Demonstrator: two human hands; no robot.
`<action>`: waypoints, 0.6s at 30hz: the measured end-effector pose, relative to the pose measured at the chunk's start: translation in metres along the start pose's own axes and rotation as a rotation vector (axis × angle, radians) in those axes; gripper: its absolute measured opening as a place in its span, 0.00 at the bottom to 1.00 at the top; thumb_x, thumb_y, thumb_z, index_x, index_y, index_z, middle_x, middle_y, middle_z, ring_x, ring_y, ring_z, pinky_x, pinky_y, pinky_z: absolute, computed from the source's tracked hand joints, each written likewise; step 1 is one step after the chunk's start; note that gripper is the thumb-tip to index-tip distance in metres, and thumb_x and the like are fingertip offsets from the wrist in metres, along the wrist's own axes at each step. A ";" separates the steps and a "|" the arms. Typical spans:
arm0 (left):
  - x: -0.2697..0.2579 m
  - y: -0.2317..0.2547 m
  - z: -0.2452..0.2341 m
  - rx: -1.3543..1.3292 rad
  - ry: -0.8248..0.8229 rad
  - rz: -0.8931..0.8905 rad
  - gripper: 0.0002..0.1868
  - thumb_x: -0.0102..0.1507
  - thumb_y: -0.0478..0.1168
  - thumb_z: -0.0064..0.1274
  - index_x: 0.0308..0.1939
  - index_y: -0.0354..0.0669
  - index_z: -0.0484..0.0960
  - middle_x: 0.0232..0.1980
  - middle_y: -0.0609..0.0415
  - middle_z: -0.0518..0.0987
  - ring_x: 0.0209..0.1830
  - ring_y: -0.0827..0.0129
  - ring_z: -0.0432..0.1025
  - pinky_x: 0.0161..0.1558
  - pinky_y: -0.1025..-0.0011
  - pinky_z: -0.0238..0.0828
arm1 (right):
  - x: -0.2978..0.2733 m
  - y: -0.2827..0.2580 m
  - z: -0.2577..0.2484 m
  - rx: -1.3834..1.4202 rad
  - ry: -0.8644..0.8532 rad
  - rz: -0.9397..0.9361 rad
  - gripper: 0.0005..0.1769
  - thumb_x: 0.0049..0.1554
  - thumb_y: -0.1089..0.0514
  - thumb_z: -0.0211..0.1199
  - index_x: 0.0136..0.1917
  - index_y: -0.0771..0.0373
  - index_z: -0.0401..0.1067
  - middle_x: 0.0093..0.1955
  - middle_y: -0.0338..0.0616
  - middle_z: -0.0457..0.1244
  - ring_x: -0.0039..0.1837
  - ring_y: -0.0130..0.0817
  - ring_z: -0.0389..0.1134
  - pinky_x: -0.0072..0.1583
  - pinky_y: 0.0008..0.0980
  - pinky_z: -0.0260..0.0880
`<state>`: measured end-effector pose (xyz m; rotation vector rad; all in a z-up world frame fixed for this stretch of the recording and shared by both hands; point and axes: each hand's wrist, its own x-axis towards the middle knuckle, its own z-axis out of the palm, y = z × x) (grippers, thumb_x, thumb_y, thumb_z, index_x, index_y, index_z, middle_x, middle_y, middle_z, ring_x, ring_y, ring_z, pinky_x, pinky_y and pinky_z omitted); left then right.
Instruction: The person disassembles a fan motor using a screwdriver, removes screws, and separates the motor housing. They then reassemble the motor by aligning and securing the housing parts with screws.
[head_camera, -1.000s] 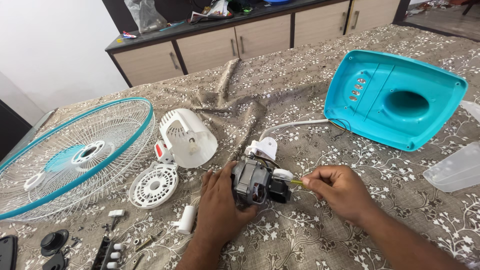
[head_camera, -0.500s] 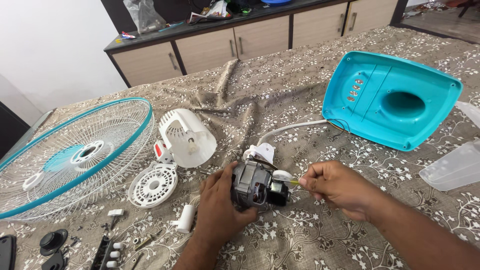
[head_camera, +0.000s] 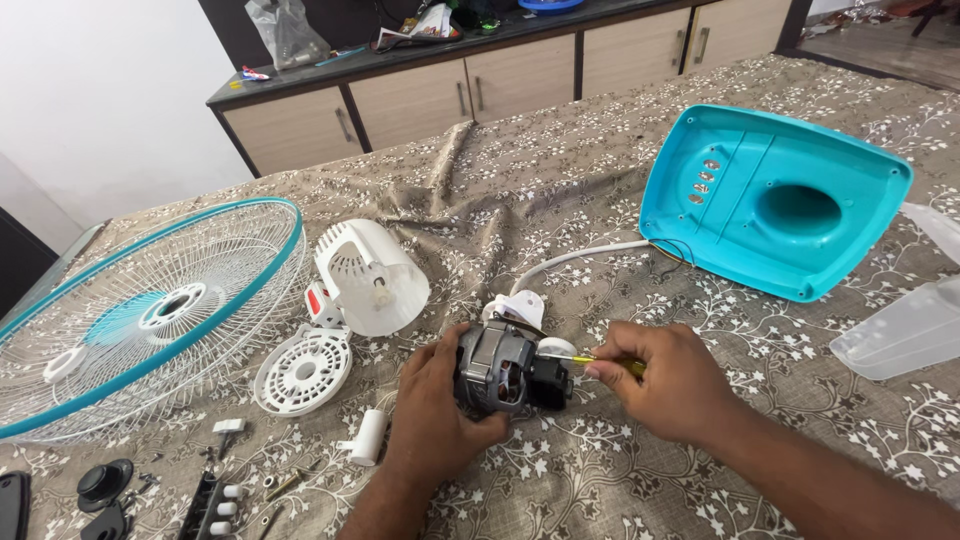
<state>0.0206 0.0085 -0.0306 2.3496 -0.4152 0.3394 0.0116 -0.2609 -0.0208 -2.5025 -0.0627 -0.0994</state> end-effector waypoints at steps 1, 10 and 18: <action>0.001 0.001 0.000 0.000 -0.002 -0.001 0.56 0.38 0.43 0.70 0.70 0.47 0.64 0.58 0.41 0.75 0.63 0.46 0.67 0.66 0.54 0.63 | 0.000 -0.001 0.000 -0.003 0.098 -0.171 0.14 0.54 0.45 0.71 0.41 0.57 0.76 0.29 0.43 0.69 0.31 0.35 0.68 0.38 0.40 0.66; 0.000 0.002 0.000 -0.001 -0.005 -0.001 0.54 0.40 0.41 0.71 0.70 0.45 0.64 0.59 0.42 0.74 0.64 0.47 0.67 0.66 0.55 0.63 | -0.006 0.008 0.008 -0.219 0.439 -0.759 0.10 0.52 0.52 0.70 0.35 0.58 0.74 0.32 0.39 0.68 0.33 0.38 0.68 0.36 0.39 0.68; 0.001 0.003 -0.002 -0.034 -0.018 -0.051 0.54 0.41 0.41 0.70 0.71 0.46 0.63 0.59 0.43 0.75 0.63 0.49 0.69 0.68 0.57 0.63 | 0.008 0.009 -0.009 -0.384 0.526 -1.123 0.05 0.49 0.59 0.67 0.42 0.55 0.77 0.38 0.36 0.70 0.35 0.31 0.68 0.36 0.35 0.64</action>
